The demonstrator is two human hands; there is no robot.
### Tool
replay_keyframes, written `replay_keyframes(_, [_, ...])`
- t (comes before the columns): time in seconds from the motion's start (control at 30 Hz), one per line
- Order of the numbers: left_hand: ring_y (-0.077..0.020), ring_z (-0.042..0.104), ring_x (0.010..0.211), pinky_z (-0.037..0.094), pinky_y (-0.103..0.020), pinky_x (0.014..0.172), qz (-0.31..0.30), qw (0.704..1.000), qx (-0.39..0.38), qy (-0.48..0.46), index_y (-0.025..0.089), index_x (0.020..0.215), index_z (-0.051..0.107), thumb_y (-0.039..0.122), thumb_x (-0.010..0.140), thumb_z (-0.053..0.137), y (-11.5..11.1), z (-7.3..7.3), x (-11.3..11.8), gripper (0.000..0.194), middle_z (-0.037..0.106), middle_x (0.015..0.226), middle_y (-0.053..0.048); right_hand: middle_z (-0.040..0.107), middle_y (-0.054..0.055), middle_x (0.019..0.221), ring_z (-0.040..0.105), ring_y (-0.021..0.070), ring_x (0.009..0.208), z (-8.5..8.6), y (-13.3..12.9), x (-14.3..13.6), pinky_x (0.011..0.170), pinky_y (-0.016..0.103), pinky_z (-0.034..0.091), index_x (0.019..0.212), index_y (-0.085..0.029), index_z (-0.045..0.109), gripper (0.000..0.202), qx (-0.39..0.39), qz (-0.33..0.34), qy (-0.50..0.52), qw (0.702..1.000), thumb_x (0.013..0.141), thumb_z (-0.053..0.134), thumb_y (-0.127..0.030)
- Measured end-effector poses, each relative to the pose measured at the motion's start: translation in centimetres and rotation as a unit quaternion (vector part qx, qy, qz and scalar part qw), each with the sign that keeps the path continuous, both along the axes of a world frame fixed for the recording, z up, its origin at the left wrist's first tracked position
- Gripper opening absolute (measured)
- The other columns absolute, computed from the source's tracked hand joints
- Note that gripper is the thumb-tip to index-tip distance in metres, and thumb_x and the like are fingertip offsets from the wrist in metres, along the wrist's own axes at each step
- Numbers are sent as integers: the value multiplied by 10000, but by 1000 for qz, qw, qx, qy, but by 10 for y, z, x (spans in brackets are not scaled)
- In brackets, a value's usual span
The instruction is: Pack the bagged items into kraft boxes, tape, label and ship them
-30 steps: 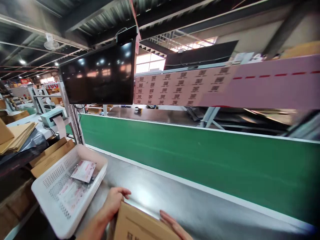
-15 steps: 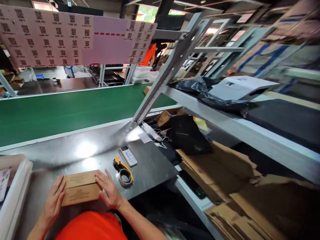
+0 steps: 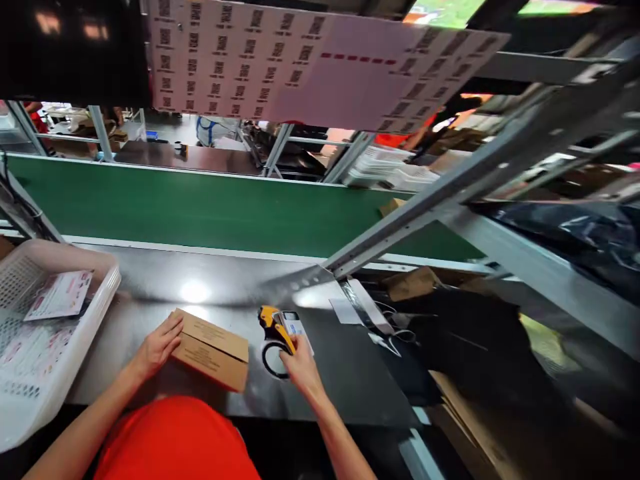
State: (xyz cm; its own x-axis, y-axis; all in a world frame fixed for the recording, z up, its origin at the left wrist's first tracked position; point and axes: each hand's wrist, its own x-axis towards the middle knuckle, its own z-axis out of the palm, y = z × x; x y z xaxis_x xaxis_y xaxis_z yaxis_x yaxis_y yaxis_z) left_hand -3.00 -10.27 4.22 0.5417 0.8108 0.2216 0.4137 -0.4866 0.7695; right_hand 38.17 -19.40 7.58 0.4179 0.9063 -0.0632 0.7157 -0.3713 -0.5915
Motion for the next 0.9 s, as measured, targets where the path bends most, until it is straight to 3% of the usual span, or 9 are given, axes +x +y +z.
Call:
replay_keyframes(0.1, [-249, 402, 1545, 364, -516, 1275, 15, 1000, -9, -10, 199, 1469, 626, 404, 1097, 428, -6, 3, 4, 469, 510, 1598, -101, 632, 136, 1300, 670, 266, 1154, 46, -1, -30, 950, 405, 554, 1202, -230, 460, 392, 158, 143, 25, 977, 819, 543, -209])
replay_keyframes(0.2, [-246, 389, 1554, 346, -522, 1286, 3, 1000, -17, -6, 200, 1482, 614, 361, 1088, 441, -7, 9, 4, 460, 506, 1604, -98, 598, 127, 1290, 654, 256, 1126, 73, 7, -72, 923, 402, 568, 1212, -249, 466, 503, 240, 340, -2, 909, 739, 539, -97])
replay_keyframes(0.37, [-297, 333, 1587, 311, -607, 1288, 5, 999, -46, 3, 241, 1436, 665, 326, 1061, 460, -13, 30, 2, 435, 486, 1626, -87, 596, 119, 1228, 651, 258, 1038, 62, 22, -100, 855, 409, 597, 1257, -250, 474, 682, 228, 420, -103, 872, 606, 502, -51])
replay_keyframes(0.47, [-344, 368, 1571, 303, -635, 1282, 118, 987, -81, -70, 241, 1263, 769, 368, 1013, 541, -23, 47, 14, 362, 585, 1552, -99, 575, 126, 1256, 661, 269, 1096, 51, 21, -89, 888, 423, 598, 1281, -241, 443, 680, 226, 416, -74, 878, 629, 503, -58])
replay_keyframes(0.57, [-319, 708, 1188, 586, -485, 1023, 244, 895, -291, -236, 159, 1114, 778, 517, 974, 587, -30, 65, 40, 430, 749, 1261, -181, 571, 135, 1263, 664, 282, 1120, 49, 17, -81, 896, 437, 599, 1299, -236, 434, 655, 235, 413, -55, 878, 675, 500, -50])
replay_keyframes(0.63, [-257, 749, 886, 620, -380, 782, 228, 782, -486, -316, 129, 1021, 750, 608, 915, 642, -31, 75, 59, 503, 777, 1038, -168, 565, 136, 1267, 662, 283, 1119, 49, 17, -80, 886, 432, 604, 1320, -236, 441, 660, 236, 415, -51, 877, 691, 504, -46])
replay_keyframes(0.7, [-197, 703, 760, 573, -306, 680, 189, 701, -591, -353, 137, 946, 723, 608, 852, 710, -31, 80, 73, 481, 755, 895, -109, 553, 136, 1291, 655, 277, 1132, 52, 19, -81, 889, 421, 607, 1372, -241, 449, 692, 226, 430, -50, 873, 711, 504, -43])
replay_keyframes(0.8, [-149, 615, 665, 487, -249, 602, 209, 687, -605, -345, 171, 807, 685, 499, 787, 768, -30, 78, 85, 339, 667, 708, -13, 497, 147, 1430, 613, 291, 1251, 63, 25, -82, 974, 439, 589, 1531, -281, 436, 791, 178, 490, -74, 850, 779, 493, -40])
replay_keyframes(0.9, [-127, 538, 569, 407, -233, 534, 241, 727, -569, -300, 182, 658, 638, 431, 766, 775, -25, 74, 80, 304, 592, 590, 17, 498, 143, 1466, 612, 291, 1271, 81, 30, -82, 1012, 436, 575, 1642, -353, 360, 814, 95, 545, -76, 830, 887, 512, -89])
